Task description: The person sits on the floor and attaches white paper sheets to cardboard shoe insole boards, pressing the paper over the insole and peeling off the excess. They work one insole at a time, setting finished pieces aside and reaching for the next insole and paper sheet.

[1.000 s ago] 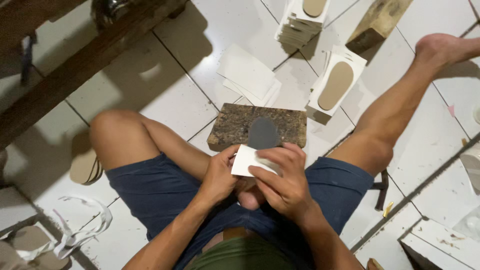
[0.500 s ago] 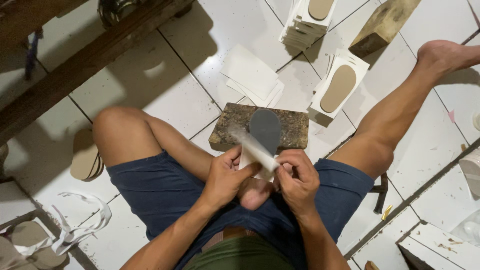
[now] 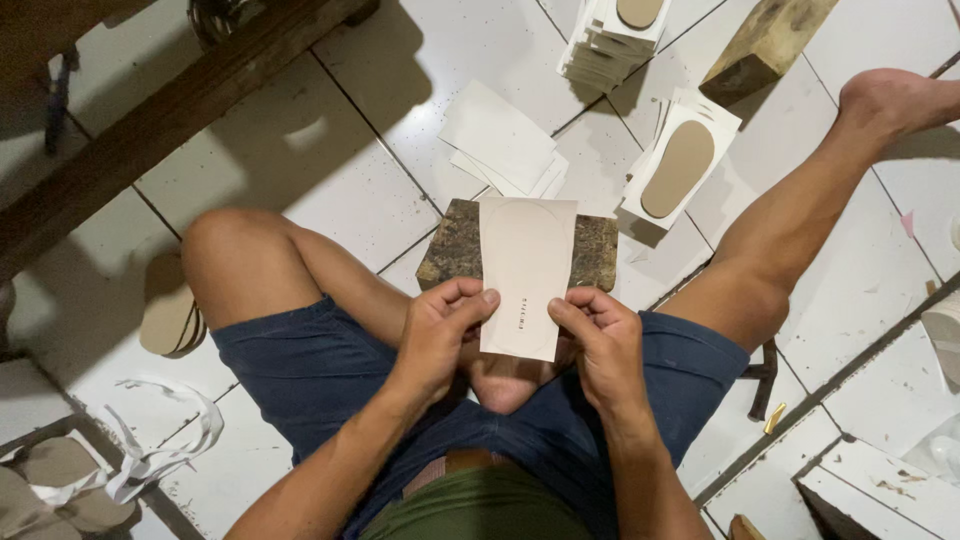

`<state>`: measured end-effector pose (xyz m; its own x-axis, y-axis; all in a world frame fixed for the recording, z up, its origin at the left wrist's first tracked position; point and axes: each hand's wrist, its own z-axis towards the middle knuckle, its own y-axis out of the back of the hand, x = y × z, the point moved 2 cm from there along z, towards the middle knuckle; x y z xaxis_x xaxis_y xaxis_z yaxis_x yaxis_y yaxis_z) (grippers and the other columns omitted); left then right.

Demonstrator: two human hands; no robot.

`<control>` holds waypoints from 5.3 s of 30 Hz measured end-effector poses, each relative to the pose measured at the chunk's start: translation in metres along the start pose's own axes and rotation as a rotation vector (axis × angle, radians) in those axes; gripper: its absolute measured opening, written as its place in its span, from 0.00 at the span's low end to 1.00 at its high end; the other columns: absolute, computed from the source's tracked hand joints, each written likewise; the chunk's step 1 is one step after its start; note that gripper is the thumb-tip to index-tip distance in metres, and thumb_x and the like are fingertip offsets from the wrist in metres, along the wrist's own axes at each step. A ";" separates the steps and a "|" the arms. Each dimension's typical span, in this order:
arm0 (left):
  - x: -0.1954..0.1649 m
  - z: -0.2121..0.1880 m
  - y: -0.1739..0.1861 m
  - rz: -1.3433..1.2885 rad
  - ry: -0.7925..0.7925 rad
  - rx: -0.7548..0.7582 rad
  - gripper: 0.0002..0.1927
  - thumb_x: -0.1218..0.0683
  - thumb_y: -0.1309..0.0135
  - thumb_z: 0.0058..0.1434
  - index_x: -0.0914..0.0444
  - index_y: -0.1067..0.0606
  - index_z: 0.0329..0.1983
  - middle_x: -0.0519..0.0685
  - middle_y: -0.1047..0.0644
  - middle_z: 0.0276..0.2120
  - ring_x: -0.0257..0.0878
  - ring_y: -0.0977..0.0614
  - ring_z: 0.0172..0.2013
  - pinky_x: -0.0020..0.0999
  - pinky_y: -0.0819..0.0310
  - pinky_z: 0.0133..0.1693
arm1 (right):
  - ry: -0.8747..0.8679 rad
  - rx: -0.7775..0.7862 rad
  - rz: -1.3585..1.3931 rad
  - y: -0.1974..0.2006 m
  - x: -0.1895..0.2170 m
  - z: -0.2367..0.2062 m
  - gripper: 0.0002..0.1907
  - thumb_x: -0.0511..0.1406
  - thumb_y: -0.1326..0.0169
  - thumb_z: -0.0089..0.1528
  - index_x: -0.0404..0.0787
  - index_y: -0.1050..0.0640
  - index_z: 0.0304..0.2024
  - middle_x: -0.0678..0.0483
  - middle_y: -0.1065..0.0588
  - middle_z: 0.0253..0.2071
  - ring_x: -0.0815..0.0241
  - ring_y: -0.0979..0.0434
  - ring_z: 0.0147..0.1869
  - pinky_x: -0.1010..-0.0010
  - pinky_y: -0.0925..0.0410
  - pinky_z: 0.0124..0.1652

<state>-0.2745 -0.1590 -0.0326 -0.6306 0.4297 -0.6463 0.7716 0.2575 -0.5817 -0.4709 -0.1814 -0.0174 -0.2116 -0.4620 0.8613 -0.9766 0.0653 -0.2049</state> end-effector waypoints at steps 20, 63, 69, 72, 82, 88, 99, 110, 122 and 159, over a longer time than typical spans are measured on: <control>0.026 -0.017 -0.007 0.105 -0.078 0.117 0.12 0.59 0.42 0.64 0.70 0.24 0.49 0.51 0.18 0.37 0.33 0.17 0.35 0.28 0.20 0.39 | 0.169 -0.031 0.129 0.001 -0.015 0.002 0.06 0.29 0.42 0.66 0.30 0.22 0.44 0.53 0.21 0.38 0.68 0.23 0.39 0.78 0.29 0.41; -0.021 0.070 0.035 1.908 -0.693 0.553 0.32 0.55 0.47 0.58 0.62 0.34 0.67 0.51 0.33 0.68 0.44 0.36 0.69 0.50 0.50 0.67 | 0.811 0.662 -1.046 -0.025 -0.010 0.149 0.35 0.48 0.52 0.72 0.43 0.44 0.77 0.46 0.47 0.80 0.47 0.50 0.84 0.51 0.52 0.78; -0.023 0.059 0.027 1.926 -0.810 0.448 0.35 0.55 0.47 0.59 0.63 0.37 0.72 0.50 0.37 0.72 0.43 0.36 0.70 0.50 0.49 0.68 | 0.229 0.320 -0.311 0.003 0.017 0.180 0.33 0.51 0.65 0.73 0.40 0.38 0.74 0.48 0.38 0.76 0.50 0.40 0.79 0.61 0.46 0.75; -0.015 0.058 0.020 1.916 -0.796 0.452 0.35 0.53 0.45 0.56 0.64 0.35 0.69 0.57 0.38 0.71 0.50 0.37 0.69 0.52 0.49 0.66 | 0.427 0.135 -0.196 0.042 0.047 0.180 0.29 0.47 0.63 0.76 0.35 0.36 0.72 0.44 0.32 0.71 0.55 0.33 0.76 0.65 0.40 0.73; 0.023 0.008 -0.021 1.641 -0.722 0.257 0.29 0.53 0.40 0.52 0.67 0.29 0.57 0.70 0.35 0.64 0.61 0.35 0.65 0.60 0.44 0.60 | -0.281 -0.073 -0.121 0.042 -0.085 0.046 0.12 0.37 0.46 0.67 0.32 0.22 0.38 0.49 0.21 0.27 0.61 0.20 0.28 0.72 0.27 0.30; 0.028 0.040 0.013 0.430 -0.021 -0.070 0.13 0.58 0.42 0.62 0.66 0.23 0.50 0.51 0.17 0.39 0.37 0.17 0.39 0.30 0.21 0.41 | 0.042 0.053 -0.152 0.033 -0.057 0.034 0.10 0.33 0.42 0.67 0.29 0.18 0.39 0.51 0.21 0.28 0.66 0.23 0.31 0.76 0.30 0.32; -0.005 0.015 0.000 -0.121 0.143 0.160 0.06 0.60 0.43 0.65 0.67 0.23 0.43 0.49 0.18 0.37 0.34 0.17 0.39 0.30 0.22 0.45 | 0.006 0.204 0.242 0.005 0.002 0.006 0.07 0.30 0.48 0.69 0.31 0.23 0.45 0.51 0.21 0.41 0.64 0.21 0.44 0.72 0.27 0.47; 0.002 -0.001 -0.014 0.036 0.001 0.189 0.10 0.59 0.42 0.67 0.69 0.21 0.49 0.49 0.19 0.37 0.33 0.19 0.36 0.27 0.25 0.39 | 0.170 0.106 0.067 0.011 0.019 -0.006 0.08 0.31 0.47 0.70 0.30 0.21 0.46 0.52 0.20 0.40 0.66 0.22 0.42 0.75 0.28 0.44; 0.007 -0.006 -0.029 0.112 0.013 0.196 0.19 0.53 0.44 0.66 0.71 0.24 0.55 0.55 0.17 0.39 0.39 0.16 0.37 0.33 0.20 0.37 | 0.525 -0.195 -0.530 0.010 0.046 -0.025 0.04 0.29 0.42 0.70 0.33 0.20 0.46 0.48 0.22 0.37 0.62 0.25 0.39 0.73 0.30 0.41; -0.133 -0.055 0.218 1.197 -0.533 -1.020 0.22 0.55 0.44 0.70 0.70 0.27 0.64 0.67 0.27 0.58 0.58 0.23 0.55 0.48 0.25 0.51 | 0.802 -0.328 -0.787 0.078 0.047 0.128 0.22 0.33 0.35 0.61 0.35 0.24 0.56 0.46 0.23 0.48 0.55 0.20 0.51 0.66 0.27 0.48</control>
<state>-0.0180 -0.1123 -0.0465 0.5308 0.5192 -0.6698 0.4064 0.5376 0.7388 -0.5518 -0.3116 -0.0523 0.6064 0.2061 0.7680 -0.7875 0.2893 0.5442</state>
